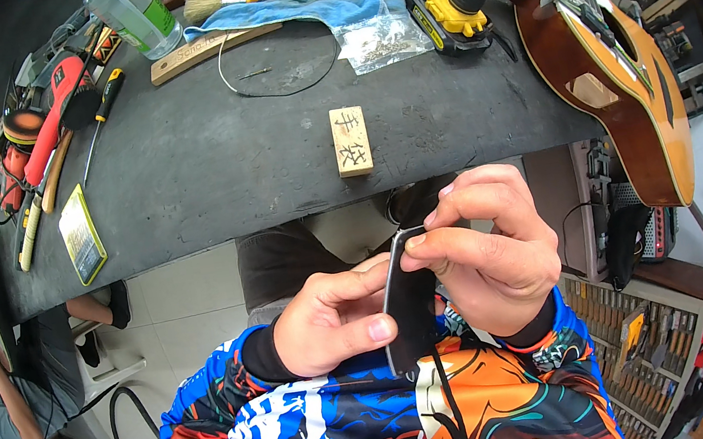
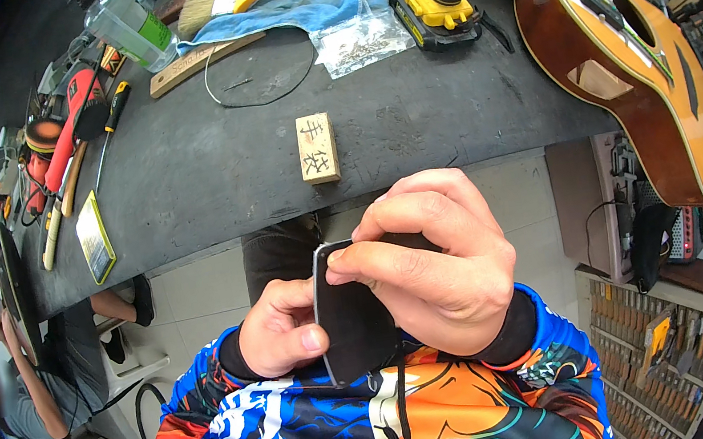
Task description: The person uses a power drill to fasten screws into a small black rectangular plate. They then use a small metal file to smooth the edges of the plate. Another person is seen in the background working on a guitar.
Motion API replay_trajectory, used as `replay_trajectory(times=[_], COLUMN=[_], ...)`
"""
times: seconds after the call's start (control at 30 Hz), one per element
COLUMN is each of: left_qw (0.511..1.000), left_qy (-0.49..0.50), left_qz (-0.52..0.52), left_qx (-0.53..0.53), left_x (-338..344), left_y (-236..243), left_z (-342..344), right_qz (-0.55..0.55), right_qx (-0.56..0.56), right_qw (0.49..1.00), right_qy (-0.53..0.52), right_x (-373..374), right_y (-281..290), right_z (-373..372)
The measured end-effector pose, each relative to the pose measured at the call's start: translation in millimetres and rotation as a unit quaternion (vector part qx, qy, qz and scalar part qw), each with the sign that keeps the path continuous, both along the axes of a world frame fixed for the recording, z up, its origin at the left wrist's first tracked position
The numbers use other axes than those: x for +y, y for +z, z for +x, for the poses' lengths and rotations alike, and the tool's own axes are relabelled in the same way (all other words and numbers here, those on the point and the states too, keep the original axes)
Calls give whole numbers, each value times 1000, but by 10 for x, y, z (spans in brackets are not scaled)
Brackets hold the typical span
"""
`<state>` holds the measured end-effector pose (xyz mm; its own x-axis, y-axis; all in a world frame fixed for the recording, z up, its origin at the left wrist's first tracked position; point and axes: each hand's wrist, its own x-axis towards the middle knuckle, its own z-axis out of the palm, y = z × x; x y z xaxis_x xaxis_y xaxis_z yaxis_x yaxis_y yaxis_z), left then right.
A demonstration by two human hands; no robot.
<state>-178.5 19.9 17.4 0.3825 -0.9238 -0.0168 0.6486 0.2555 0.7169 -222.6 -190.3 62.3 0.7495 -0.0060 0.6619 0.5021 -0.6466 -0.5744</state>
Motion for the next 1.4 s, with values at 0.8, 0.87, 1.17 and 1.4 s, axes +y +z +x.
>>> replay_trajectory(times=[0.8,0.87,1.17,1.4], left_qw=[938,926,906,880], left_qy=[-42,-25,-14,10], left_qz=[-127,-143,-190,-236], left_qx=[319,350,377,413], left_x=[-43,-48,-73,-79], left_y=[-47,-41,-61,-43], left_z=[-168,-208,-230,-273], right_qz=[-70,-89,-75,-64], right_qx=[54,53,67,54], right_qw=[993,991,994,996], right_qy=[-81,-81,-45,-34], right_x=[-19,-24,-27,-61], right_y=[202,214,199,123], right_z=[-139,-129,-149,-233])
